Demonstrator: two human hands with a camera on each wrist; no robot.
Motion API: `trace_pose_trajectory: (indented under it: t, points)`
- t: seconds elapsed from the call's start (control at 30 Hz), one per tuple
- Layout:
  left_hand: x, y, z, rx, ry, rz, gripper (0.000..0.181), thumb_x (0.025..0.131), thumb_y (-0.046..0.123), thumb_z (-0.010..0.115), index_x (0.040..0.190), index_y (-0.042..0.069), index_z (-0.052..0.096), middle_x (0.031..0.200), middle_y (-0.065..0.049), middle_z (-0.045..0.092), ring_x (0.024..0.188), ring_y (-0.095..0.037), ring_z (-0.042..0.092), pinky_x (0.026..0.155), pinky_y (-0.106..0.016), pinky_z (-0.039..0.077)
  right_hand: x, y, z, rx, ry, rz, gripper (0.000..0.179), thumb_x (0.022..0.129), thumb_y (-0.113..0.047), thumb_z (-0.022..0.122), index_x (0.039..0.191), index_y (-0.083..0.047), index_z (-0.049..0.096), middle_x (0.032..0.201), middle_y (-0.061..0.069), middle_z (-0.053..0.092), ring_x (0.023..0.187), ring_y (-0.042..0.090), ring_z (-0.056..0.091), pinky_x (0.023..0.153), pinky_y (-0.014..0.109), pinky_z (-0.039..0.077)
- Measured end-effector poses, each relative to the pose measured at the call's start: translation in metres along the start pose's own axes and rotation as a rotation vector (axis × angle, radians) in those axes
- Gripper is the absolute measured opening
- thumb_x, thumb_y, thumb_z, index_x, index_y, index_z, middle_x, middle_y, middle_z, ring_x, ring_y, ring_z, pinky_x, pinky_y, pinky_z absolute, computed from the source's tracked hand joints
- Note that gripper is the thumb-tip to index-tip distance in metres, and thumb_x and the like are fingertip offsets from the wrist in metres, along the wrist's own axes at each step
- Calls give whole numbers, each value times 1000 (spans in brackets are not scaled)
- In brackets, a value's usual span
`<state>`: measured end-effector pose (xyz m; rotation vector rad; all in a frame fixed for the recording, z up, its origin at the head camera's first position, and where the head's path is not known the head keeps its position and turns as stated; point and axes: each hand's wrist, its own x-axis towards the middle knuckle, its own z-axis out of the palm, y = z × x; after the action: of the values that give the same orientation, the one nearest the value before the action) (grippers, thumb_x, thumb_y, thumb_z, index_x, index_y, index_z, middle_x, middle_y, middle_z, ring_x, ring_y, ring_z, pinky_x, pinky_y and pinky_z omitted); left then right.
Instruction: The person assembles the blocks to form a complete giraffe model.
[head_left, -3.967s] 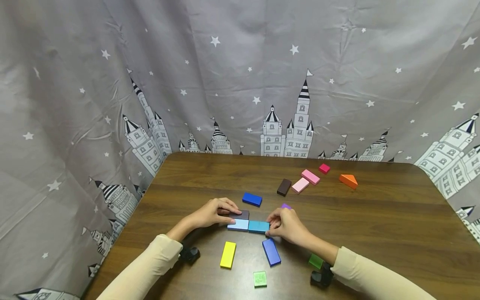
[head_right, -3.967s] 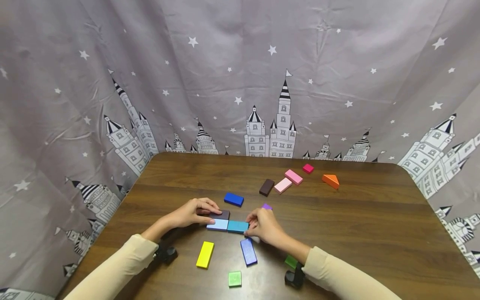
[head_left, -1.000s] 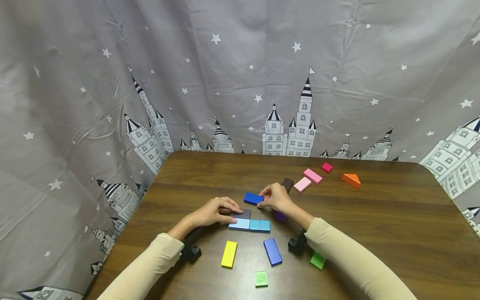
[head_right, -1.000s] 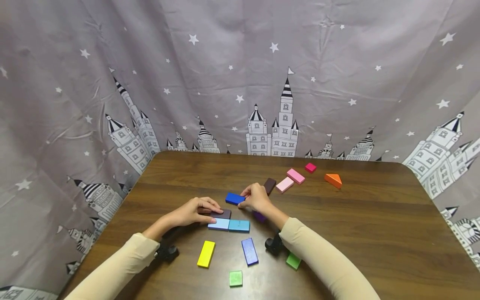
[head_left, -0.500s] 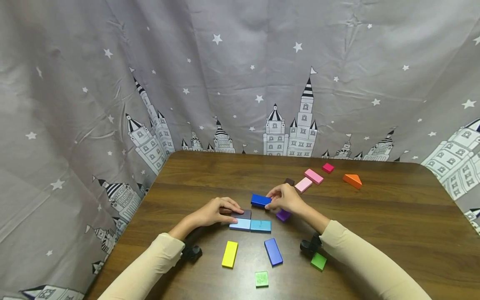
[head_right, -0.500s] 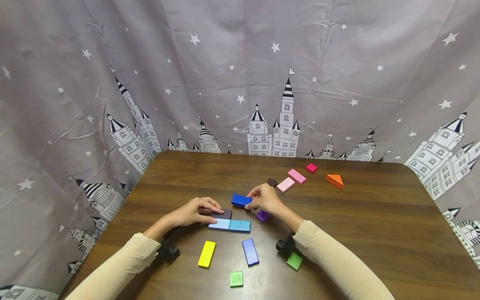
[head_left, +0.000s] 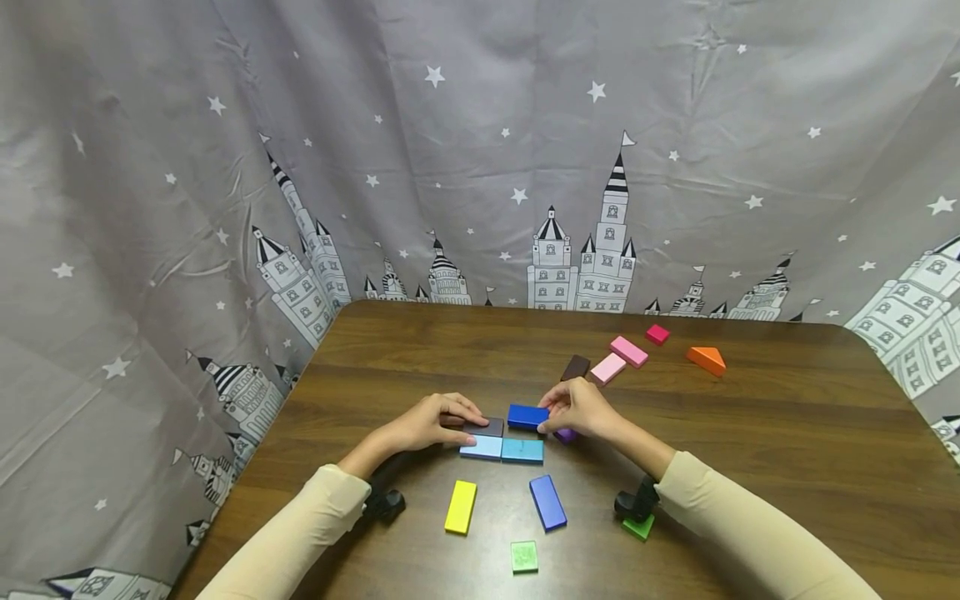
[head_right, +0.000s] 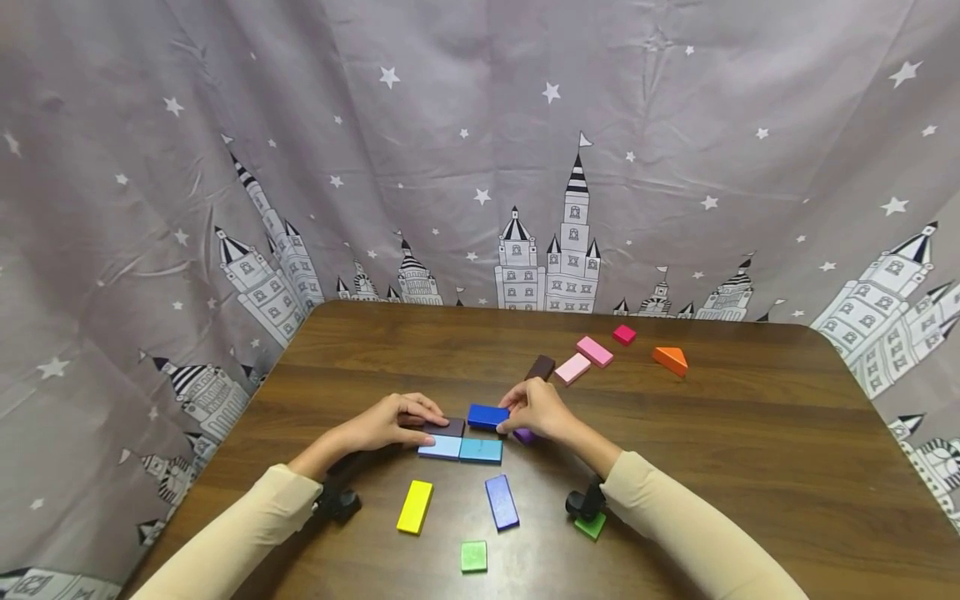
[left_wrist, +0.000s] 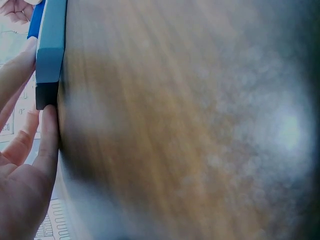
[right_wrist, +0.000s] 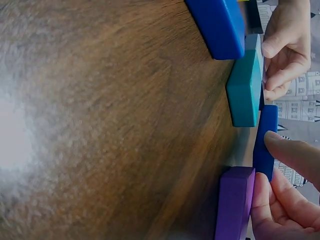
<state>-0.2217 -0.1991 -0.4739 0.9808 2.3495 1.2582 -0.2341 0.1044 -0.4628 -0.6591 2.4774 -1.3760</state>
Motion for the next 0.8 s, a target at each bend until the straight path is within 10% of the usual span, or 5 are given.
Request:
trace_pose_trajectory:
  t: [0.8]
  points:
    - [0,-3,0,-1,-2,-11,29,88,8,76,116,0,73,117,-12,66,114,-29,58,98,-33,50,-1,-1,3,-39,-71,-67,21,76,-1,85,91,8,72,73,6,67,65,9,59,58,19,51]
